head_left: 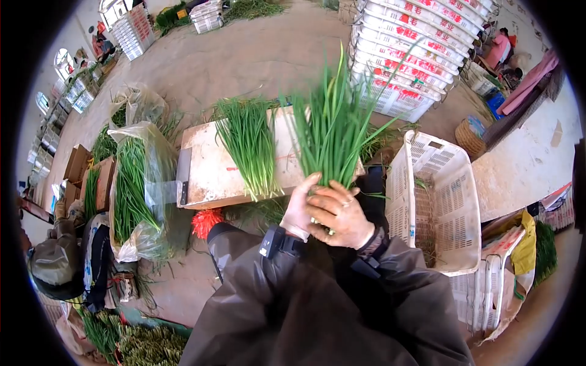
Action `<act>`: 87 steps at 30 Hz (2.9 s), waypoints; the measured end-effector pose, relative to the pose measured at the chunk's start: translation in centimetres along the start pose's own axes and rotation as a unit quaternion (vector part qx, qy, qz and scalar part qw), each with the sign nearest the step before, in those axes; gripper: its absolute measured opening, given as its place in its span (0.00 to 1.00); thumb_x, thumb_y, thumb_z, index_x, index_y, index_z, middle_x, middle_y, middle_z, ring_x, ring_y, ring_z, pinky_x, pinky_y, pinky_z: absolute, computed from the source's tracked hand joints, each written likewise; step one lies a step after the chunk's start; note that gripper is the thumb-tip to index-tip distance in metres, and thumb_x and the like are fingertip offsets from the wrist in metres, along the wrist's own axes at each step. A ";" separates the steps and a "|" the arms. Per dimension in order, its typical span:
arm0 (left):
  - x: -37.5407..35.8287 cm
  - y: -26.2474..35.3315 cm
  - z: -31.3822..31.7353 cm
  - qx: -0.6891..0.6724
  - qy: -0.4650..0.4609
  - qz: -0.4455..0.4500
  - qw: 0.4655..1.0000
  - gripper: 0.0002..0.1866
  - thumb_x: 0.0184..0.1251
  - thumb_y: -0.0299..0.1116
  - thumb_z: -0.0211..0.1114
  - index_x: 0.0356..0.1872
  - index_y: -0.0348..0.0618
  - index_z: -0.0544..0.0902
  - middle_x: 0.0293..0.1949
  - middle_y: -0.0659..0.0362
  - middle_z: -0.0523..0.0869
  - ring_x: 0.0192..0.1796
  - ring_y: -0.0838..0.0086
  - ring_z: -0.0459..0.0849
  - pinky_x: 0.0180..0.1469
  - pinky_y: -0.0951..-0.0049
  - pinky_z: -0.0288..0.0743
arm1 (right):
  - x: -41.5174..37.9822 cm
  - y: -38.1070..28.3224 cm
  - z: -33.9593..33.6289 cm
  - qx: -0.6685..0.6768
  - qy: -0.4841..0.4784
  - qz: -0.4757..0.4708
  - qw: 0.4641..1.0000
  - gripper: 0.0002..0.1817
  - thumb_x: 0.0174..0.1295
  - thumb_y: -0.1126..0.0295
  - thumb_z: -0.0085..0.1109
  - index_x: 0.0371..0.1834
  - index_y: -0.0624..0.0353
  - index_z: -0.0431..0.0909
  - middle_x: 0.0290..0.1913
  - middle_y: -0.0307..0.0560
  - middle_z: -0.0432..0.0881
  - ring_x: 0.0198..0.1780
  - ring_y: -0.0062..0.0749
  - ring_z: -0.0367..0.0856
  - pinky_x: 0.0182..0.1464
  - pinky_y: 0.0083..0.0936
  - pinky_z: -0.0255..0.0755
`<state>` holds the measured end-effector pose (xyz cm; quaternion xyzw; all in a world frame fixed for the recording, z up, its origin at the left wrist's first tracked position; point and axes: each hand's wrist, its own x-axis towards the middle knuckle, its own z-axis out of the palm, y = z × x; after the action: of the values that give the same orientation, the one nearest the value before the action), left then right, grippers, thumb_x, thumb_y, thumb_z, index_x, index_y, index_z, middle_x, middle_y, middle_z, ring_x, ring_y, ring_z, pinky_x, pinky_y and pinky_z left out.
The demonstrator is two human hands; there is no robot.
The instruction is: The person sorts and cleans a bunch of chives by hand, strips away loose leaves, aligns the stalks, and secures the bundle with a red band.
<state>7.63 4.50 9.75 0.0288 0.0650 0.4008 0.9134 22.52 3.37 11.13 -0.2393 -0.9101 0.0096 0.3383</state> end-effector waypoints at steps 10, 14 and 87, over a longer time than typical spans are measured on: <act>0.0 -1.6 -20.6 0.006 0.173 0.058 0.983 0.28 0.79 0.54 0.59 0.60 0.35 0.80 0.56 0.49 0.87 0.57 0.57 0.86 0.64 0.52 0.79 | -9.4 2.1 10.6 0.417 -0.011 0.325 0.849 0.18 0.66 0.64 0.71 0.57 0.59 0.84 0.57 0.53 0.87 0.59 0.43 0.86 0.62 0.34 0.78; -0.1 -1.7 -22.5 0.023 0.154 0.090 0.984 0.28 0.81 0.52 0.54 0.67 0.39 0.78 0.60 0.47 0.86 0.59 0.51 0.86 0.63 0.44 0.79 | -9.7 3.4 11.0 0.275 0.101 0.401 0.868 0.15 0.66 0.72 0.69 0.55 0.62 0.84 0.48 0.51 0.90 0.47 0.32 0.90 0.49 0.27 0.82; 3.3 -3.7 -24.0 -0.036 0.236 0.124 0.963 0.05 0.73 0.31 0.67 0.42 0.42 0.87 0.32 0.64 0.84 0.31 0.76 0.81 0.30 0.73 0.70 | -5.5 2.3 12.4 0.292 0.017 0.370 0.882 0.06 0.65 0.79 0.66 0.41 0.62 0.79 0.37 0.46 0.83 0.34 0.31 0.83 0.37 0.26 0.77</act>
<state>9.11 4.42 -14.69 -0.0913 0.2604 0.5086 0.8156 19.45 4.70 -2.21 -0.4490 -0.7053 0.3956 0.3800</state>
